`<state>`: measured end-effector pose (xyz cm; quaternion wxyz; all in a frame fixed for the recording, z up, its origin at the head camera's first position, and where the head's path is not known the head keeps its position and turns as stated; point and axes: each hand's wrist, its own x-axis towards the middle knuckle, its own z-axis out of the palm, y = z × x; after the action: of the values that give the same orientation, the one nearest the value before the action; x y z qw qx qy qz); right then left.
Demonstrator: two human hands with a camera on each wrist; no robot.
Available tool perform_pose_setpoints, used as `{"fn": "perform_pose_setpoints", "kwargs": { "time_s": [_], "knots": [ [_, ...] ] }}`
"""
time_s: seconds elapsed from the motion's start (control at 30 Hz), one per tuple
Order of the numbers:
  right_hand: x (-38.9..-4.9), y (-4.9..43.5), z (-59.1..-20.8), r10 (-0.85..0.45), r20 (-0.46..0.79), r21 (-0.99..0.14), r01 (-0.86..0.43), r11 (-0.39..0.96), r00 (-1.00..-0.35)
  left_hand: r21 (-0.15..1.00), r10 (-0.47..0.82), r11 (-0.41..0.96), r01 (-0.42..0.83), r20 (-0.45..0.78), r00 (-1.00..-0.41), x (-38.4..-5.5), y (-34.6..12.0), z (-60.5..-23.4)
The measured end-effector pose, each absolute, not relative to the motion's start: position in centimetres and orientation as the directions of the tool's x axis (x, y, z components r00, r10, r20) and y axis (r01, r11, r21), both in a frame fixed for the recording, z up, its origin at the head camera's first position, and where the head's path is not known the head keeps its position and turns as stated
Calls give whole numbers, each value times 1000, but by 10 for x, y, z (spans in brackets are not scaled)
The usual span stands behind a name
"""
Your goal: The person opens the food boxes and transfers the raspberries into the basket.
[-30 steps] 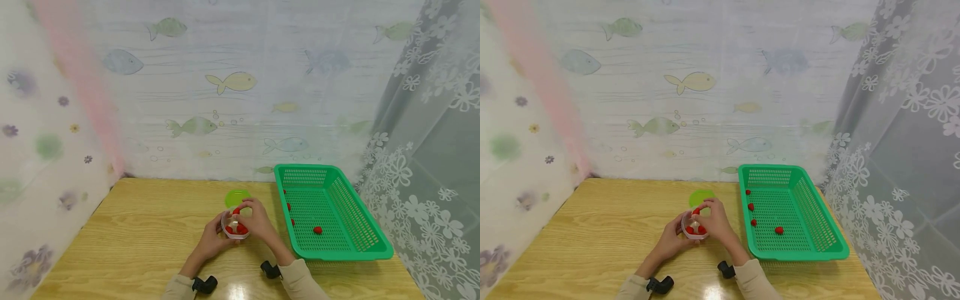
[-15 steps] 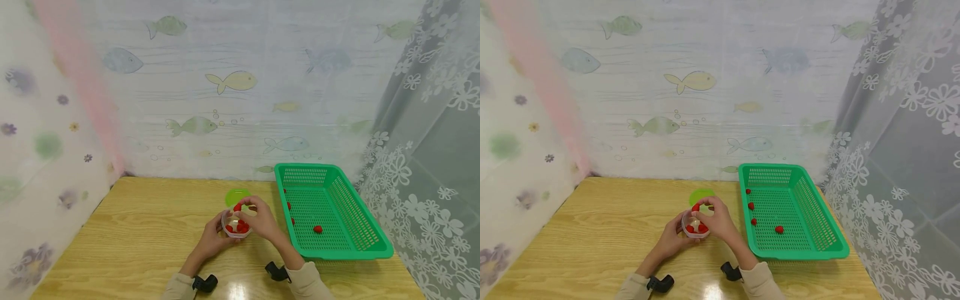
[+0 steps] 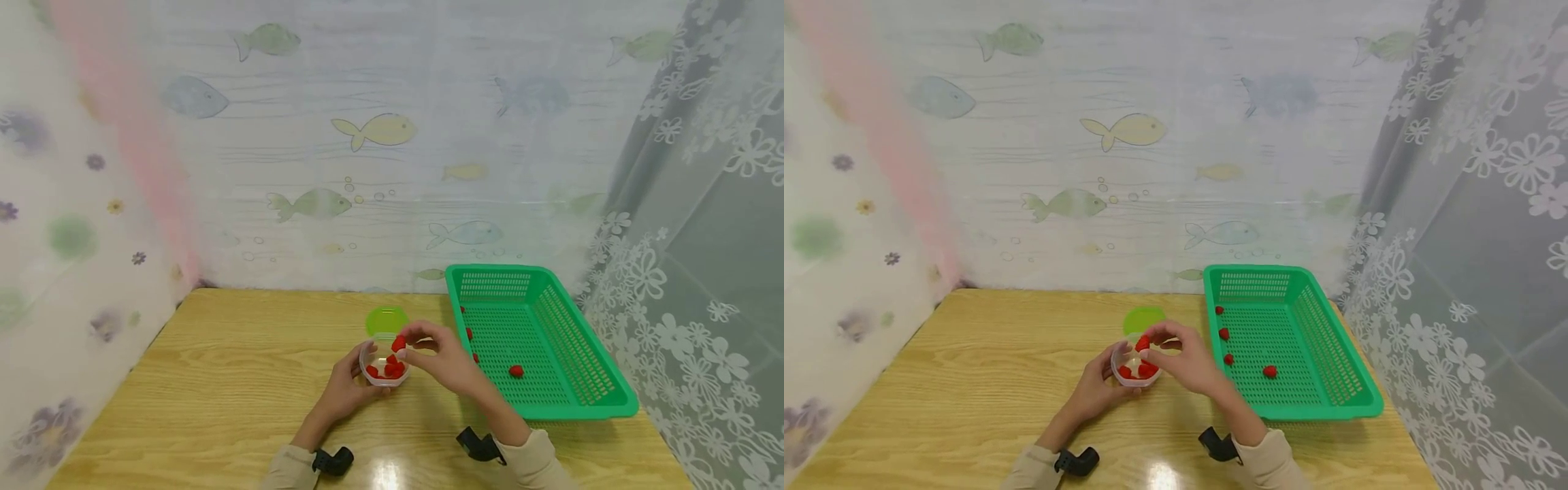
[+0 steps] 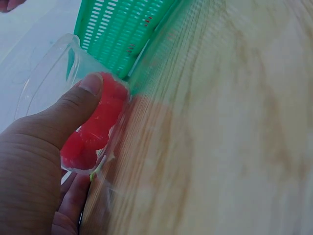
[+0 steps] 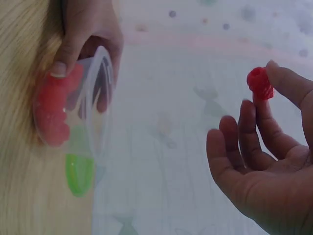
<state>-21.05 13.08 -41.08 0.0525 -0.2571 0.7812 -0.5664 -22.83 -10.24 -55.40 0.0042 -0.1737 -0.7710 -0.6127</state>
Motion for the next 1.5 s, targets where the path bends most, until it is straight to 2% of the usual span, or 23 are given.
{"fn": "perform_pose_setpoints", "kwargs": {
  "time_s": [0.17, 0.37, 0.9, 1.3, 1.5],
  "knots": [
    [-208, 152, -400, -513, 165, -926, -312, 214, -842, 942, 253, 200, 269, 216, -943, -228, -103, -555],
    [-211, 185, -392, -510, 135, -944, -266, 194, -850, 935, 263, 199, 294, 238, -935, -229, -103, -558],
    [-246, 263, -387, -365, 135, -868, -288, 404, -921, 930, 263, 194, 312, 257, -930, -229, -103, -557],
    [-277, 296, -395, -284, 108, -870, -229, 437, -953, 921, 275, 187, 342, 285, -918, -228, -102, -557],
    [-287, 305, -399, -252, 64, -873, -177, 455, -966, 933, 274, 176, 315, 261, -926, -227, -101, -555]
  ]
}}
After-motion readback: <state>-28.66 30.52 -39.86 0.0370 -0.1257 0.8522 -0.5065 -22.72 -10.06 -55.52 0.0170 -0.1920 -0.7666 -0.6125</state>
